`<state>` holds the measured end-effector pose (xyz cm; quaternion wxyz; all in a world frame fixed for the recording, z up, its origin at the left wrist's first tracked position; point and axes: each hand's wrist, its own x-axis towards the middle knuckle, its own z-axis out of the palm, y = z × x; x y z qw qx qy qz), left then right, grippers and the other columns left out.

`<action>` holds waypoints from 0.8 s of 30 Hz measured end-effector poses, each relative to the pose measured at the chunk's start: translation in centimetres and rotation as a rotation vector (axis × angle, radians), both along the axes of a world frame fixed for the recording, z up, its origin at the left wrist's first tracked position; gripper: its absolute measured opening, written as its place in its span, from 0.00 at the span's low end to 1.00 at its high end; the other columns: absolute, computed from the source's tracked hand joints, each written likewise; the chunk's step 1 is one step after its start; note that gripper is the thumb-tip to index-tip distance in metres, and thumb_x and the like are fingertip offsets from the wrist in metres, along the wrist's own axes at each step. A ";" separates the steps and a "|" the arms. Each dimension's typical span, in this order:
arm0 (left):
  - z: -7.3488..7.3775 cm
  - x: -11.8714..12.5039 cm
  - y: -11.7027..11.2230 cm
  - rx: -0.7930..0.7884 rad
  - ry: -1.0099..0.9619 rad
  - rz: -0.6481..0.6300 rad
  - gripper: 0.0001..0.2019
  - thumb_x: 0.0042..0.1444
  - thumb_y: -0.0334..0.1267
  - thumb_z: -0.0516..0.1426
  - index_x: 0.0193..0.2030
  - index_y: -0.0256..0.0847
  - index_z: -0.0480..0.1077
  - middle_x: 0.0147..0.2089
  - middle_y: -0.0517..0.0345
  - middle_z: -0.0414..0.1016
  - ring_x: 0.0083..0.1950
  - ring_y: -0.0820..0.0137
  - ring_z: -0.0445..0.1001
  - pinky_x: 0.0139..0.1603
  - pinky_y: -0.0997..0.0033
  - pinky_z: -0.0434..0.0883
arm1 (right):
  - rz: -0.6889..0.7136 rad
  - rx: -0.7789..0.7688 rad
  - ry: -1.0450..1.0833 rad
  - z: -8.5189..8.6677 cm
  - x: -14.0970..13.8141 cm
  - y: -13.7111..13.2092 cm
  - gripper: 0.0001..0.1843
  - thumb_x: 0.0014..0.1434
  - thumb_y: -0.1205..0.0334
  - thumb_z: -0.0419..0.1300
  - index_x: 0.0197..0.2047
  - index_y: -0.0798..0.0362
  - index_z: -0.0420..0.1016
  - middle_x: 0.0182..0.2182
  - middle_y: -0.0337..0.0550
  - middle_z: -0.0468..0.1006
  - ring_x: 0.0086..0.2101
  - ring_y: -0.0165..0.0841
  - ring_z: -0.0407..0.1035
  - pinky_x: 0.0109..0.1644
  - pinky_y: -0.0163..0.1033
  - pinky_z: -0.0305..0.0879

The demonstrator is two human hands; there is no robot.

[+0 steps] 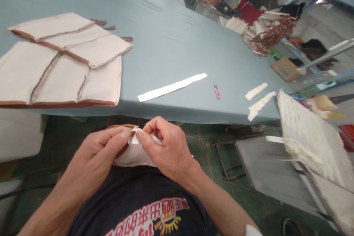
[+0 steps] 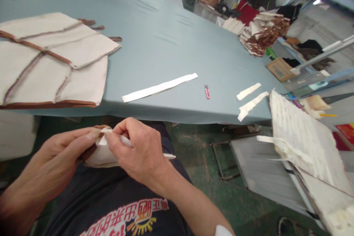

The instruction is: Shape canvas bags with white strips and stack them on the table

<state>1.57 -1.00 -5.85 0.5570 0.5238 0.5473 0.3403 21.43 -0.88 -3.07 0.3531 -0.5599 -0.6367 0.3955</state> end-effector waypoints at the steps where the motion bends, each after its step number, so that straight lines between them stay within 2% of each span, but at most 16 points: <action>1: -0.1 -0.1 0.0 0.005 0.001 -0.001 0.24 0.68 0.58 0.62 0.47 0.40 0.91 0.42 0.53 0.90 0.41 0.60 0.82 0.41 0.69 0.75 | -0.014 -0.002 -0.003 0.0 -0.1 -0.1 0.14 0.67 0.52 0.65 0.33 0.48 0.72 0.26 0.32 0.73 0.27 0.29 0.64 0.38 0.38 0.61; 4: -0.3 -0.1 -0.2 -0.027 -0.041 0.006 0.23 0.69 0.59 0.62 0.46 0.41 0.90 0.45 0.52 0.91 0.44 0.59 0.84 0.44 0.68 0.76 | -0.063 -0.009 -0.005 -0.1 -0.5 -0.3 0.14 0.66 0.51 0.64 0.32 0.47 0.70 0.25 0.32 0.72 0.27 0.29 0.64 0.38 0.39 0.61; 8: 0.8 0.7 -0.2 -0.038 0.007 -0.004 0.19 0.55 0.57 0.69 0.41 0.43 0.87 0.45 0.51 0.91 0.43 0.56 0.84 0.44 0.64 0.78 | -0.080 -0.048 0.006 -0.3 -0.6 -0.4 0.14 0.64 0.49 0.64 0.32 0.46 0.70 0.25 0.31 0.71 0.27 0.30 0.63 0.37 0.39 0.61; 10: 1.6 1.4 -0.1 -0.002 0.095 0.000 0.20 0.51 0.57 0.68 0.40 0.43 0.86 0.43 0.50 0.90 0.40 0.56 0.83 0.41 0.63 0.77 | -0.076 -0.077 0.025 -0.5 -0.5 -0.3 0.13 0.64 0.49 0.63 0.32 0.46 0.70 0.25 0.31 0.72 0.27 0.30 0.63 0.37 0.39 0.60; 13: 2.3 2.1 -0.1 0.031 0.193 0.015 0.20 0.52 0.59 0.63 0.34 0.44 0.82 0.40 0.51 0.88 0.36 0.58 0.80 0.36 0.64 0.74 | -0.064 -0.118 0.066 -0.7 -0.3 -0.3 0.14 0.64 0.48 0.63 0.32 0.46 0.69 0.26 0.32 0.72 0.27 0.30 0.63 0.36 0.39 0.60; 16: 2.1 2.3 -0.2 0.070 0.250 0.015 0.19 0.54 0.59 0.61 0.31 0.45 0.79 0.33 0.54 0.84 0.32 0.61 0.77 0.31 0.67 0.72 | -0.056 -0.142 0.078 -0.9 -0.3 -0.3 0.15 0.64 0.47 0.62 0.32 0.46 0.69 0.27 0.32 0.74 0.28 0.30 0.64 0.36 0.39 0.60; 18: 1.9 2.2 -0.2 0.095 0.265 0.013 0.18 0.55 0.58 0.60 0.31 0.46 0.79 0.31 0.54 0.83 0.31 0.61 0.77 0.31 0.68 0.72 | -0.058 -0.147 0.077 -1.0 -0.2 -0.4 0.15 0.64 0.46 0.62 0.32 0.46 0.69 0.27 0.33 0.74 0.28 0.31 0.65 0.36 0.39 0.60; 24: 1.3 1.3 -0.2 0.126 0.215 -0.057 0.19 0.60 0.55 0.58 0.33 0.44 0.82 0.47 0.49 0.89 0.42 0.56 0.83 0.39 0.68 0.77 | -0.055 -0.161 0.080 -1.5 -0.1 -0.5 0.15 0.63 0.47 0.63 0.32 0.47 0.69 0.27 0.32 0.74 0.28 0.30 0.64 0.36 0.39 0.59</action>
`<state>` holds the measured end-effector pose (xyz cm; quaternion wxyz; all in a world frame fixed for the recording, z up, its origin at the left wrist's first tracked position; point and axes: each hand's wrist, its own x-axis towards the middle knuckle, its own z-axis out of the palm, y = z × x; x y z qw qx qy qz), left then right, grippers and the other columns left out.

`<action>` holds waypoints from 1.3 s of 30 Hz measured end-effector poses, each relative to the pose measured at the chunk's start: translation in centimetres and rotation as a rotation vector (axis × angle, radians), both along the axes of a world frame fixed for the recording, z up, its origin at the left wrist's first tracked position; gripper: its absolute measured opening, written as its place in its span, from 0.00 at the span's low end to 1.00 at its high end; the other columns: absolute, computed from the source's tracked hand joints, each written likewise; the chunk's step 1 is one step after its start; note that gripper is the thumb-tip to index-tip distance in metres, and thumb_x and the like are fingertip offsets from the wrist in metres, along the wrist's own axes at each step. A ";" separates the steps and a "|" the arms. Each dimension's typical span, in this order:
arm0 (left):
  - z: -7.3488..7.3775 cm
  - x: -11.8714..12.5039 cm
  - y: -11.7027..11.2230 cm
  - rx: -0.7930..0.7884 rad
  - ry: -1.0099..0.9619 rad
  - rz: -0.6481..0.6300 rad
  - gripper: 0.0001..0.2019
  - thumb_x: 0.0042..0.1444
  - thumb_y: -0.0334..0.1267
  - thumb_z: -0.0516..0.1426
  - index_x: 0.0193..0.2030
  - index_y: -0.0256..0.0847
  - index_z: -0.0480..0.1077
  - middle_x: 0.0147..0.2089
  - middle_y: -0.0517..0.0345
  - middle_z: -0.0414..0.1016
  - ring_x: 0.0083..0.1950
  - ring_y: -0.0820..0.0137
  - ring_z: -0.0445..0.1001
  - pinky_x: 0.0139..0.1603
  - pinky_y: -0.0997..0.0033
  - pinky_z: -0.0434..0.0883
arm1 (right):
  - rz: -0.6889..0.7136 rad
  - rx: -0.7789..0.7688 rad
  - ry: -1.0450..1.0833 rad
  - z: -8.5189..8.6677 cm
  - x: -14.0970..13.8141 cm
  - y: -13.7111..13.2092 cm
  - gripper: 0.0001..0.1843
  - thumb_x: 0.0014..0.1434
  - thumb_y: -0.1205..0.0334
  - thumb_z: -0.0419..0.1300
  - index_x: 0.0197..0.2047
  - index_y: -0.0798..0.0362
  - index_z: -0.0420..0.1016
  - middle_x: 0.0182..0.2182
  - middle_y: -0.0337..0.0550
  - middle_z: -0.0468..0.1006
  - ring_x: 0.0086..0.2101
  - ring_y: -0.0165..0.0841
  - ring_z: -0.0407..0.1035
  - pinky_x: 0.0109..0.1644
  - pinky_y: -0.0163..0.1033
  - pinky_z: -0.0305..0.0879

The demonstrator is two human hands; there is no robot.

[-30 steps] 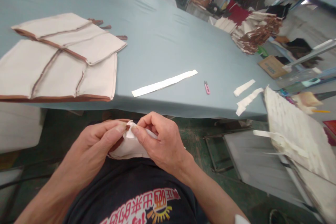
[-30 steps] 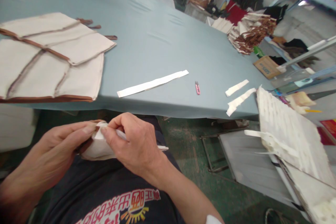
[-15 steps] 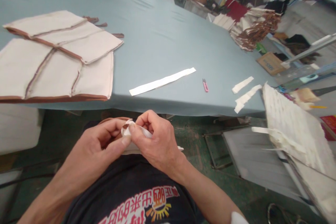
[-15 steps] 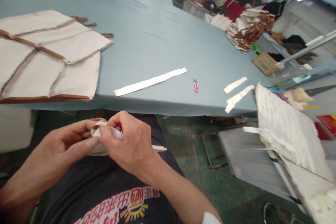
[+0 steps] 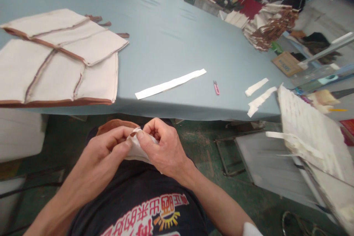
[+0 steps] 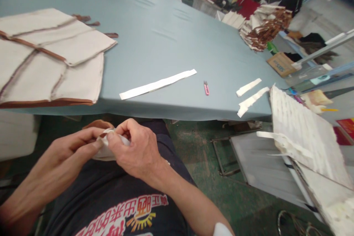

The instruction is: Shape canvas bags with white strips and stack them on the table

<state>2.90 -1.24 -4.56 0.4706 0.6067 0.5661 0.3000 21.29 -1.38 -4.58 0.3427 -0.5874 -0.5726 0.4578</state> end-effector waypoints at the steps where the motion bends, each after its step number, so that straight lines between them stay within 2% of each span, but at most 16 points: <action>1: -0.2 -0.2 0.0 -0.005 -0.023 -0.015 0.19 0.61 0.55 0.59 0.34 0.44 0.83 0.49 0.49 0.89 0.45 0.56 0.83 0.41 0.68 0.77 | -0.001 0.004 -0.004 -0.1 0.0 0.0 0.15 0.63 0.47 0.63 0.32 0.47 0.69 0.27 0.32 0.74 0.27 0.30 0.64 0.36 0.39 0.59; 5: -0.9 -0.9 -0.2 -0.024 -0.108 -0.042 0.17 0.64 0.52 0.59 0.38 0.44 0.84 0.54 0.51 0.89 0.52 0.54 0.83 0.49 0.68 0.78 | -0.001 0.049 -0.028 -0.2 0.1 -0.2 0.15 0.65 0.48 0.63 0.33 0.47 0.70 0.27 0.32 0.74 0.28 0.30 0.66 0.36 0.38 0.60; 8: -1.1 -0.9 -0.3 -0.053 -0.129 -0.043 0.17 0.63 0.52 0.61 0.39 0.44 0.85 0.55 0.51 0.89 0.52 0.53 0.83 0.50 0.67 0.78 | 0.001 0.069 -0.048 -0.3 0.1 -0.3 0.15 0.66 0.48 0.63 0.33 0.47 0.70 0.27 0.33 0.75 0.28 0.30 0.66 0.36 0.38 0.61; 12: -0.8 -0.5 -0.3 -0.120 -0.102 -0.007 0.19 0.57 0.57 0.65 0.38 0.43 0.84 0.50 0.48 0.89 0.46 0.53 0.84 0.44 0.65 0.79 | 0.009 0.062 -0.072 -0.3 0.1 -0.3 0.15 0.66 0.48 0.64 0.33 0.47 0.70 0.27 0.32 0.75 0.28 0.30 0.66 0.36 0.37 0.61; 18: 0.3 0.4 -0.1 -0.071 0.038 0.035 0.22 0.55 0.61 0.59 0.31 0.43 0.81 0.39 0.50 0.87 0.36 0.59 0.79 0.34 0.66 0.73 | 0.018 0.085 -0.021 -0.4 0.2 -0.4 0.16 0.67 0.47 0.64 0.33 0.47 0.69 0.27 0.33 0.75 0.27 0.29 0.66 0.35 0.37 0.62; 22: 0.7 0.6 -0.1 -0.078 0.055 0.080 0.21 0.52 0.60 0.58 0.27 0.45 0.78 0.36 0.51 0.85 0.34 0.59 0.79 0.33 0.66 0.72 | 0.069 0.088 0.019 -0.5 0.4 -0.4 0.17 0.67 0.44 0.63 0.35 0.47 0.69 0.28 0.34 0.75 0.27 0.29 0.65 0.34 0.36 0.62; 26: 0.7 0.9 -0.2 -0.074 0.049 0.119 0.20 0.52 0.59 0.58 0.27 0.44 0.78 0.34 0.52 0.85 0.32 0.60 0.78 0.30 0.66 0.70 | 0.084 0.143 0.017 -0.8 0.5 -0.4 0.16 0.68 0.46 0.64 0.35 0.47 0.69 0.29 0.35 0.75 0.28 0.29 0.67 0.34 0.36 0.62; 32: 0.4 1.5 -0.6 0.009 0.029 0.131 0.18 0.53 0.54 0.58 0.27 0.44 0.80 0.37 0.50 0.88 0.31 0.62 0.81 0.29 0.71 0.76 | 0.114 0.175 0.022 -1.2 0.7 -0.3 0.16 0.69 0.47 0.65 0.36 0.47 0.70 0.30 0.34 0.75 0.29 0.29 0.67 0.35 0.35 0.63; 36: 0.4 1.4 -0.7 0.121 0.003 0.119 0.15 0.55 0.49 0.58 0.26 0.45 0.80 0.37 0.53 0.89 0.30 0.65 0.83 0.28 0.77 0.77 | 0.133 0.203 0.055 -1.1 0.9 -0.3 0.16 0.70 0.47 0.65 0.36 0.48 0.69 0.30 0.33 0.75 0.28 0.28 0.65 0.36 0.35 0.63; 39: 0.6 1.3 -0.7 0.188 0.011 0.118 0.14 0.57 0.46 0.58 0.27 0.45 0.81 0.36 0.56 0.89 0.28 0.68 0.84 0.28 0.79 0.76 | 0.163 0.247 0.001 -0.6 1.4 -0.1 0.16 0.71 0.48 0.66 0.37 0.48 0.71 0.31 0.33 0.75 0.28 0.28 0.65 0.37 0.35 0.62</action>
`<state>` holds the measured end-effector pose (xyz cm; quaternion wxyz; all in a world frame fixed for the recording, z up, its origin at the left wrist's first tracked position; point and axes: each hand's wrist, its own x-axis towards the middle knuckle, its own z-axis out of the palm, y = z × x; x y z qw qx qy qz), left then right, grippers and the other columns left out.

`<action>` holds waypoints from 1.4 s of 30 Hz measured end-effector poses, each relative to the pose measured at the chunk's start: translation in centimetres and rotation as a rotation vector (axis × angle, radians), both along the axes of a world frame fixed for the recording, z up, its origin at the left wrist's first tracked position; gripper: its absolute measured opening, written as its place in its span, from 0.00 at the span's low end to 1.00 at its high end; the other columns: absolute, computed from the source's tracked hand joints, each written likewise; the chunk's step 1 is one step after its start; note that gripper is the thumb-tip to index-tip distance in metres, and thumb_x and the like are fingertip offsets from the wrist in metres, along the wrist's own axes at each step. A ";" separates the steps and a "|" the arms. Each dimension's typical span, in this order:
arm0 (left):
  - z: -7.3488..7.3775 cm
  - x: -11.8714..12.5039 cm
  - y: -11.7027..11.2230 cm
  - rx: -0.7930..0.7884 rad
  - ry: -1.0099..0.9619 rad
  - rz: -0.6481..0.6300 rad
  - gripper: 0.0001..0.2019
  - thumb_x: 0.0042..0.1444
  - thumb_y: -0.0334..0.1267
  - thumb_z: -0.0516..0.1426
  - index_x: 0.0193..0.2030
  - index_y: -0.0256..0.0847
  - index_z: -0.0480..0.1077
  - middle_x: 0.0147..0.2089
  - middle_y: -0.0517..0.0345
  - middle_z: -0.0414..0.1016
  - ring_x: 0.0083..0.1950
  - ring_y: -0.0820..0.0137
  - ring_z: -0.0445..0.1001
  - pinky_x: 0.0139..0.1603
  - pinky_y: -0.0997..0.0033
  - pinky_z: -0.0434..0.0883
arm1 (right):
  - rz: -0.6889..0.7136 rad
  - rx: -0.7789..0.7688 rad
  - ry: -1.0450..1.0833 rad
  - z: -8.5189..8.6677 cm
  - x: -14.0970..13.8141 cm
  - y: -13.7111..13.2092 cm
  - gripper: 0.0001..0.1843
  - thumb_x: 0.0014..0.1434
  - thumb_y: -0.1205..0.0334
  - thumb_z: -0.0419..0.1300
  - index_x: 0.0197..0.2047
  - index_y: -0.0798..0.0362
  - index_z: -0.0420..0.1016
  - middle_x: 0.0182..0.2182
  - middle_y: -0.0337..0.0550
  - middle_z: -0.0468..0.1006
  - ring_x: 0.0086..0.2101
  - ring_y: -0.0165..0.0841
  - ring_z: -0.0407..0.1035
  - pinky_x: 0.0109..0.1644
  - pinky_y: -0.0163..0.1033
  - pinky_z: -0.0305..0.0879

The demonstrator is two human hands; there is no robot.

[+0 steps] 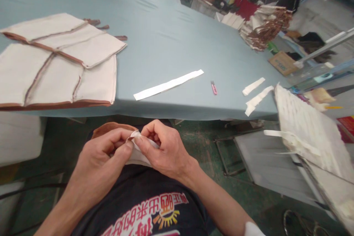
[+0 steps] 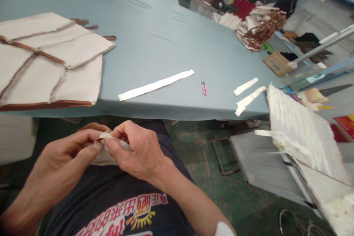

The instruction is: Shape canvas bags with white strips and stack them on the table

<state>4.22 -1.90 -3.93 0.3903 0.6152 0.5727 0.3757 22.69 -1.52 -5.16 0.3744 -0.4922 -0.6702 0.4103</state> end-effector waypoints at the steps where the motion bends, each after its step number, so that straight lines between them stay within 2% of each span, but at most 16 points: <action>1: 0.1 0.0 0.0 0.017 0.001 -0.009 0.13 0.57 0.45 0.58 0.27 0.45 0.81 0.34 0.58 0.89 0.27 0.69 0.83 0.27 0.80 0.76 | 0.017 0.014 -0.035 0.2 0.2 0.1 0.16 0.72 0.48 0.66 0.38 0.48 0.71 0.31 0.33 0.75 0.29 0.28 0.65 0.37 0.35 0.62; 6: 0.5 0.2 -0.2 0.126 0.026 -0.079 0.14 0.59 0.41 0.57 0.28 0.46 0.82 0.18 0.70 0.75 0.18 0.74 0.73 0.20 0.82 0.68 | 0.133 -0.028 -0.209 1.4 1.1 0.7 0.17 0.73 0.47 0.68 0.39 0.48 0.71 0.29 0.30 0.73 0.28 0.27 0.63 0.37 0.35 0.57; 10: 0.2 0.1 -0.7 0.167 0.115 -0.070 0.13 0.62 0.39 0.57 0.33 0.46 0.84 0.21 0.71 0.79 0.19 0.75 0.75 0.23 0.82 0.69 | 0.122 -0.102 -0.245 1.5 1.4 1.3 0.19 0.71 0.45 0.70 0.40 0.48 0.69 0.30 0.30 0.72 0.29 0.27 0.63 0.38 0.36 0.54; 16: -0.5 0.4 -1.5 0.134 0.029 -0.092 0.15 0.60 0.37 0.56 0.30 0.46 0.85 0.25 0.67 0.83 0.24 0.72 0.80 0.25 0.82 0.73 | 0.398 -0.202 0.060 -0.2 2.0 1.9 0.25 0.74 0.39 0.62 0.34 0.47 0.62 0.27 0.29 0.62 0.28 0.28 0.57 0.34 0.37 0.53; 20: -0.8 0.4 -1.5 0.117 -0.015 -0.081 0.15 0.59 0.38 0.57 0.29 0.47 0.86 0.29 0.64 0.85 0.28 0.71 0.82 0.28 0.82 0.75 | 0.447 -0.127 0.071 -0.9 1.7 1.8 0.24 0.77 0.42 0.57 0.34 0.46 0.56 0.26 0.29 0.58 0.27 0.28 0.54 0.34 0.38 0.53; 25: 0.8 0.9 -0.5 0.085 -0.101 -0.143 0.14 0.54 0.38 0.57 0.21 0.45 0.79 0.19 0.66 0.76 0.18 0.73 0.71 0.18 0.82 0.65 | 0.447 -0.009 -0.086 -1.2 1.3 2.2 0.17 0.77 0.54 0.50 0.34 0.45 0.54 0.26 0.32 0.59 0.27 0.30 0.55 0.34 0.40 0.52; 27: 1.3 0.8 -0.2 0.052 -0.115 -0.159 0.13 0.54 0.39 0.58 0.20 0.45 0.79 0.18 0.66 0.75 0.16 0.74 0.69 0.17 0.82 0.64 | 0.425 0.038 -0.087 -1.3 1.5 2.5 0.17 0.77 0.53 0.50 0.34 0.45 0.55 0.26 0.33 0.60 0.27 0.31 0.56 0.34 0.41 0.53; 29: 1.6 0.4 0.1 0.007 -0.129 -0.170 0.14 0.55 0.41 0.59 0.22 0.45 0.80 0.19 0.64 0.77 0.17 0.72 0.71 0.18 0.81 0.66 | 0.390 0.102 -0.055 -1.2 1.8 2.8 0.17 0.77 0.49 0.51 0.35 0.45 0.59 0.27 0.34 0.65 0.27 0.31 0.60 0.35 0.41 0.56; 33: 1.9 -0.9 0.7 -0.042 -0.109 -0.231 0.14 0.60 0.45 0.61 0.31 0.47 0.89 0.34 0.56 0.88 0.29 0.64 0.86 0.25 0.77 0.77 | 0.258 0.186 0.108 0.2 2.6 3.5 0.18 0.79 0.46 0.53 0.41 0.48 0.70 0.34 0.38 0.79 0.33 0.32 0.73 0.42 0.40 0.68; 36: 2.4 -1.5 1.1 0.031 -0.039 -0.327 0.14 0.63 0.44 0.61 0.37 0.51 0.91 0.36 0.58 0.90 0.30 0.67 0.84 0.26 0.79 0.76 | 0.251 0.197 0.246 2.2 2.7 3.8 0.13 0.74 0.46 0.62 0.49 0.47 0.73 0.44 0.43 0.86 0.44 0.35 0.81 0.54 0.42 0.77; 38: 2.7 -1.7 1.2 0.062 0.016 -0.373 0.13 0.64 0.45 0.61 0.36 0.52 0.90 0.36 0.59 0.90 0.31 0.67 0.84 0.28 0.79 0.77 | 0.346 0.193 0.274 3.4 2.4 3.9 0.16 0.68 0.48 0.69 0.53 0.44 0.74 0.52 0.45 0.87 0.53 0.38 0.82 0.62 0.42 0.77; 40: 2.7 -1.9 1.1 0.056 0.066 -0.393 0.13 0.64 0.47 0.61 0.36 0.51 0.88 0.37 0.59 0.90 0.35 0.66 0.86 0.31 0.79 0.79 | 0.470 0.162 0.244 4.3 2.2 4.0 0.20 0.64 0.48 0.72 0.55 0.44 0.74 0.56 0.44 0.86 0.53 0.38 0.81 0.60 0.41 0.78; 42: 2.6 -2.2 0.7 0.048 0.128 -0.356 0.13 0.64 0.49 0.60 0.37 0.50 0.86 0.37 0.59 0.89 0.35 0.66 0.85 0.30 0.78 0.78 | 0.523 0.105 0.169 4.9 2.3 4.1 0.21 0.65 0.47 0.72 0.55 0.46 0.75 0.51 0.42 0.85 0.46 0.34 0.80 0.51 0.38 0.76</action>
